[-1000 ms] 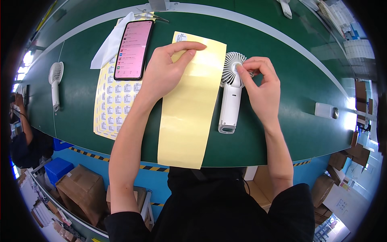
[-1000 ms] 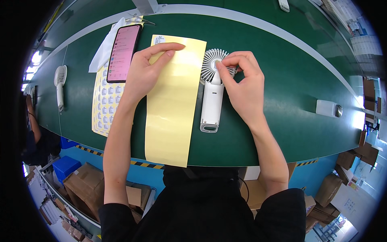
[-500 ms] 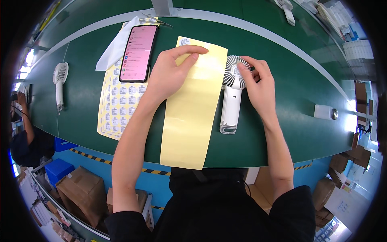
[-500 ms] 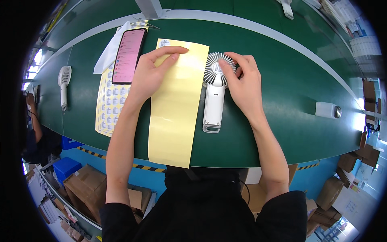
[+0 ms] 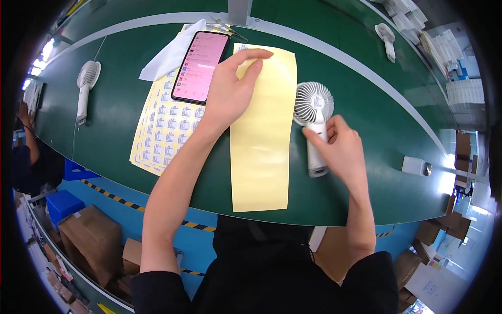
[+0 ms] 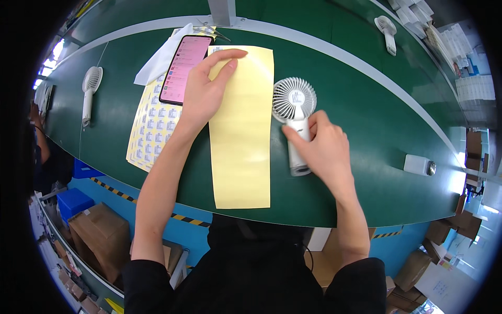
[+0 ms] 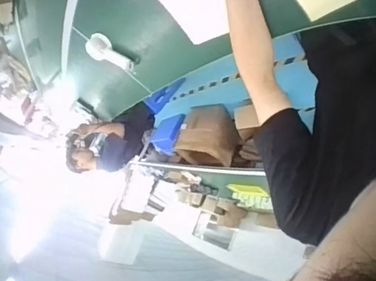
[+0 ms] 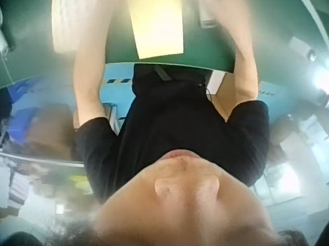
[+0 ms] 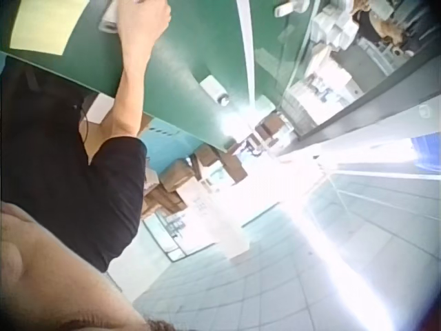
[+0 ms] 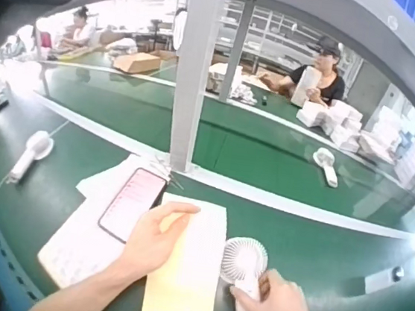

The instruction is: Applying circular stickers to the centers of portable handheld fans on an assembly line.

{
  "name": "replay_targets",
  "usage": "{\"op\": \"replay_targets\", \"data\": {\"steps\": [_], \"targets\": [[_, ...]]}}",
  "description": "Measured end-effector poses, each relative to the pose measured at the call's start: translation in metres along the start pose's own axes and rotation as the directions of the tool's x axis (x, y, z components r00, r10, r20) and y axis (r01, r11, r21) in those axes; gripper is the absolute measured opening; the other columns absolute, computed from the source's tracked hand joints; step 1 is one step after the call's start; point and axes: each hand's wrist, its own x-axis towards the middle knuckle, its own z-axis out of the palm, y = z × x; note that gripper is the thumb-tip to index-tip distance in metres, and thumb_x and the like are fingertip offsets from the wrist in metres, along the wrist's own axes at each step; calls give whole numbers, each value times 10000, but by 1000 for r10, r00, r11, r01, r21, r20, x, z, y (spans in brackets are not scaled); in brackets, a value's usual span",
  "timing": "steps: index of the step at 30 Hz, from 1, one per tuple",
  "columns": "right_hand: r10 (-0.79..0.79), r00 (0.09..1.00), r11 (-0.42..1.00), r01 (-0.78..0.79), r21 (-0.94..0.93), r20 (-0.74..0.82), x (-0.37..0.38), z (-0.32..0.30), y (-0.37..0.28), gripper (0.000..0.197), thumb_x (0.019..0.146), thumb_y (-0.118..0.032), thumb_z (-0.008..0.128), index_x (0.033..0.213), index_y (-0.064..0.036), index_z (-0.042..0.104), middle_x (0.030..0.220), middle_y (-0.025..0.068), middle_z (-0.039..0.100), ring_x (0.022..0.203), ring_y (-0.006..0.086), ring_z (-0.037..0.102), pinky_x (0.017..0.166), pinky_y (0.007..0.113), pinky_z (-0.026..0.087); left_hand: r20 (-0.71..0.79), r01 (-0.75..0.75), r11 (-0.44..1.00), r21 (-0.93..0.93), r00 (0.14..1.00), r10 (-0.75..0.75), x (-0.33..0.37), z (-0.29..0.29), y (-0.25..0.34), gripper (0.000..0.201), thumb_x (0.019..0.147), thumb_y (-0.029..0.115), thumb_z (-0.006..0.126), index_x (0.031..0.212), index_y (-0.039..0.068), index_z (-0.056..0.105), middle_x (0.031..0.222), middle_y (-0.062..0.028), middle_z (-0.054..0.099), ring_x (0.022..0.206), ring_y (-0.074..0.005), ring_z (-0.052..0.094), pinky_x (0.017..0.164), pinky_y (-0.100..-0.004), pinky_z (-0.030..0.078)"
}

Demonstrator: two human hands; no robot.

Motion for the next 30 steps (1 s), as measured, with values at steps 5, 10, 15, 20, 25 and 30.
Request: {"op": "replay_targets", "data": {"steps": [5,10,15,20,25,30], "targets": [[169,975,861,-217,460,145,61,-15,11,472,893,-373,718,1093,-9,494,661,66,597,486,133,568,423,269,431,39,104,991,-85,994,-101,3,-1,-4,212,978,101,540,1122,53,688,896,-49,689,683,-78,560,642,-243,450],[96,982,710,-181,681,161,136,-16,10,493,924,-377,685,1176,3,498,742,40,568,526,99,504,446,260,378,46,46,999,-17,998,-45,1,2,-6,203,968,88,548,1113,42,681,866,-121,689,701,-193,608,703,-303,477],[32,993,698,-106,708,117,177,1,-23,495,934,-344,658,1222,10,468,760,61,582,509,104,495,419,261,347,102,132,991,-6,986,-131,-1,-1,-8,197,991,92,541,1122,51,682,1021,-91,694,888,-141,641,811,-258,485],[85,994,757,-114,643,76,212,2,-52,381,950,-342,640,1127,-8,587,731,34,573,447,65,332,390,235,241,61,25,999,-37,998,-23,-2,6,-13,199,982,89,543,1112,31,682,1017,-120,706,866,-205,655,802,-290,488],[-3,990,504,-120,855,141,266,6,-55,354,938,-322,681,1035,5,588,830,72,590,615,118,523,544,244,425,29,10,999,-45,1000,-9,2,9,-17,187,950,75,560,1078,26,687,935,-148,702,816,-268,660,757,-341,488],[-45,980,552,184,813,-191,337,0,-28,538,933,-285,693,1315,40,497,1211,125,588,1034,223,606,955,351,447,67,89,995,-32,994,-87,6,9,-14,188,956,84,569,1092,34,688,968,-136,715,841,-247,675,794,-326,506]]}}
